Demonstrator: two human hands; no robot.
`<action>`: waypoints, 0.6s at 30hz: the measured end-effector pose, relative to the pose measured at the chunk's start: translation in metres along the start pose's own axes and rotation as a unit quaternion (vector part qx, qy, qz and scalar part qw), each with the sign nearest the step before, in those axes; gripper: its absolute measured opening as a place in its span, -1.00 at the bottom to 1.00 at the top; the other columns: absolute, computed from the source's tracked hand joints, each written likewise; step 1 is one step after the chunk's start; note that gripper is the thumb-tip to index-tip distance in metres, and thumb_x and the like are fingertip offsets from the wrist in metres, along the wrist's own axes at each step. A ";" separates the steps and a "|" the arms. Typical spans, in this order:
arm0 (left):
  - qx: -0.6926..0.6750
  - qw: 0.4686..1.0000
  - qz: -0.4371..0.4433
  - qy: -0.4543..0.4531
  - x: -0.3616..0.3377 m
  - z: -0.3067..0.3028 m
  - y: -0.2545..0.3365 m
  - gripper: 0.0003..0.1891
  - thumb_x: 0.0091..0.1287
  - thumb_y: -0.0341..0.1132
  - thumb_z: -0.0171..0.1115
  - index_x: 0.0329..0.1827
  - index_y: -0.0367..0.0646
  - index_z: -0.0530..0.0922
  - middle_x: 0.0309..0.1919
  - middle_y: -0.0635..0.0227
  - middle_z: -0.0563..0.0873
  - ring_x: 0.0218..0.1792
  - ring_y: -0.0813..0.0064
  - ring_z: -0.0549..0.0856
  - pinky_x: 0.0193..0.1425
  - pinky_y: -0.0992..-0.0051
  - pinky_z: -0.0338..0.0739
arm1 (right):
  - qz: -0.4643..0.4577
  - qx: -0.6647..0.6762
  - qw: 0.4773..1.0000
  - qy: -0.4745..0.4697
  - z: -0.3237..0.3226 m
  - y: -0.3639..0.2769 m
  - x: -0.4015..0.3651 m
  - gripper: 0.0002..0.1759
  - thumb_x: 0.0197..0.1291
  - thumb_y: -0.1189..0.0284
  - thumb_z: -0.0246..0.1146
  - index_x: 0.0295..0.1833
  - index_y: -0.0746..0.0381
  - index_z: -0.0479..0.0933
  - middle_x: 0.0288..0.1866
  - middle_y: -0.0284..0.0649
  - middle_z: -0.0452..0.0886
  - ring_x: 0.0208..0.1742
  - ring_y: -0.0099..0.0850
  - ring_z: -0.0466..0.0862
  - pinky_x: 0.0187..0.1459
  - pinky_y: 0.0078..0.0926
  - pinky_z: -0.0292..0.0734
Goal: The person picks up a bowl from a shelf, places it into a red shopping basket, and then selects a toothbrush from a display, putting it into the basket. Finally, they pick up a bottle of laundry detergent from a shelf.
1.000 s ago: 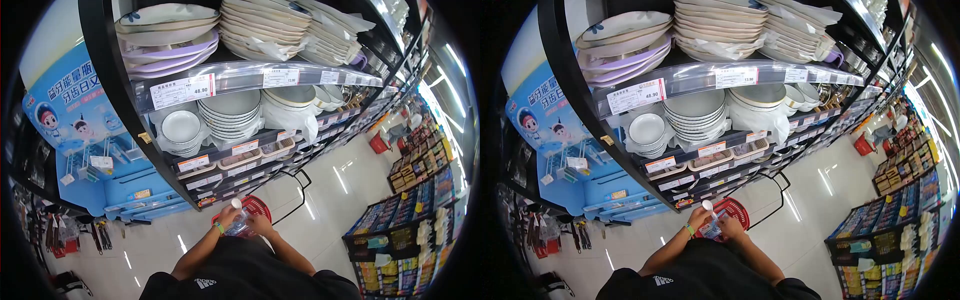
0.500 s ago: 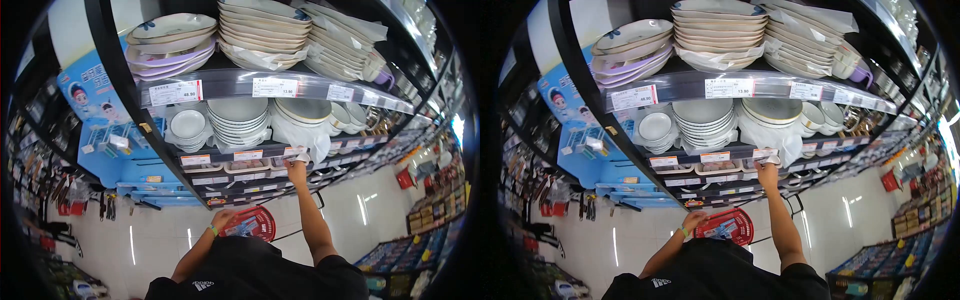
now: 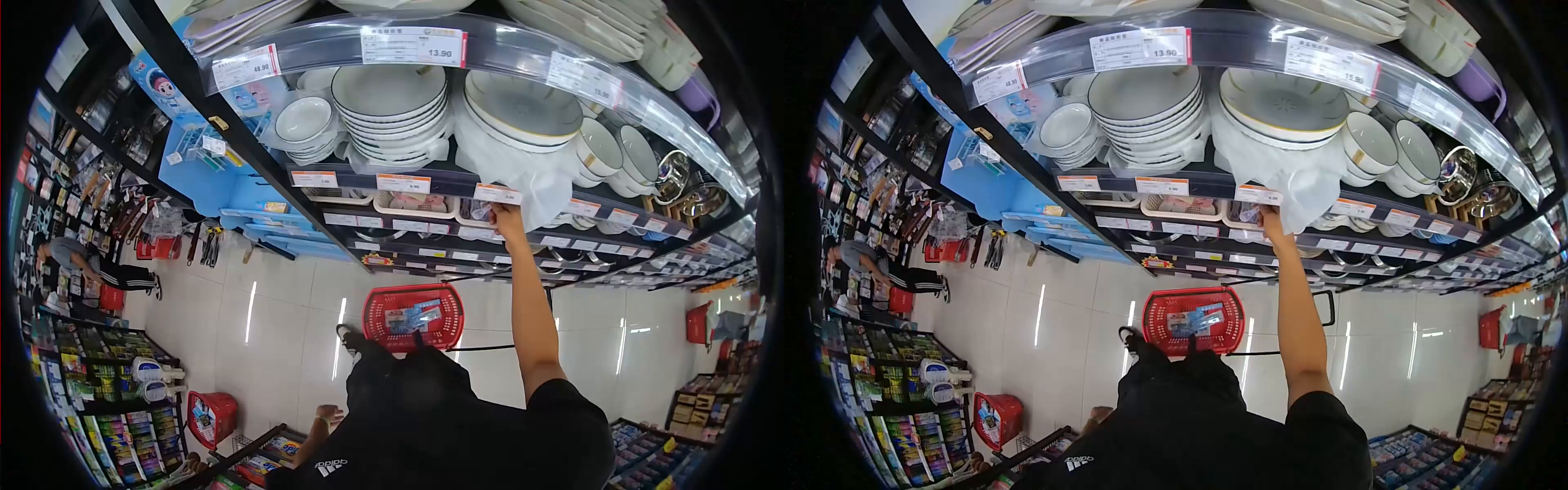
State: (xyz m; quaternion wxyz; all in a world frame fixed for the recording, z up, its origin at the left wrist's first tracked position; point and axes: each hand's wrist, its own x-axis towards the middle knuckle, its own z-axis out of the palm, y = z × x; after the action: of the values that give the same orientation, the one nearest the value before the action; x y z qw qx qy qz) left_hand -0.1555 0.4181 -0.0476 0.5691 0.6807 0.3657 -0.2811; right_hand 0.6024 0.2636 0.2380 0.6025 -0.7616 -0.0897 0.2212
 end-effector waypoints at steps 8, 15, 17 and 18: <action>-0.063 0.936 -0.074 0.337 0.006 0.057 0.102 -0.68 0.12 -0.25 0.18 -0.18 -0.27 0.71 -0.30 0.01 0.75 -0.21 0.18 0.74 0.00 0.30 0.57 | 0.013 -0.147 0.989 0.007 0.007 -0.006 0.017 -0.84 0.11 0.46 0.26 -0.17 0.22 0.57 -0.56 -0.32 0.53 -0.63 -0.58 0.46 -0.67 -0.54 0.27; -0.384 0.898 -0.034 0.213 0.034 -0.007 0.140 -0.69 0.30 -0.47 0.05 0.09 -0.37 0.46 -0.13 -0.03 0.69 -0.34 0.23 0.73 -0.30 0.27 0.69 | -0.115 -0.064 0.981 0.146 0.017 0.028 0.004 -0.68 0.07 0.48 0.22 -0.02 0.32 0.54 -0.41 -0.16 0.61 -0.56 -0.45 0.57 -0.52 -0.48 0.45; -0.366 0.910 -0.032 0.194 0.036 -0.014 0.137 -0.72 0.33 -0.46 0.04 0.07 -0.35 0.48 -0.11 -0.02 0.69 -0.35 0.24 0.73 -0.32 0.30 0.70 | -0.150 -0.055 0.977 0.139 0.015 0.032 -0.023 -0.67 0.09 0.50 0.18 0.02 0.27 0.53 -0.26 -0.11 0.64 -0.38 -0.32 0.64 -0.31 -0.42 0.53; -0.361 0.912 -0.040 0.193 0.036 -0.015 0.135 -0.73 0.29 -0.47 0.05 0.03 -0.34 0.52 -0.18 0.01 0.71 -0.35 0.27 0.73 -0.31 0.34 0.68 | -0.264 -0.184 0.936 0.145 0.016 0.032 -0.033 -0.68 0.11 0.50 0.18 0.02 0.26 0.55 -0.17 -0.07 0.64 -0.23 -0.24 0.62 -0.17 -0.36 0.52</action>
State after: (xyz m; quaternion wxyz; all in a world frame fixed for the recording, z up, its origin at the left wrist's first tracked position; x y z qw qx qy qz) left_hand -0.0254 0.4279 0.0037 0.6826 0.4547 0.5719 -0.0159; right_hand 0.5618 0.2557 0.2121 0.4953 -0.8315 -0.2388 -0.0789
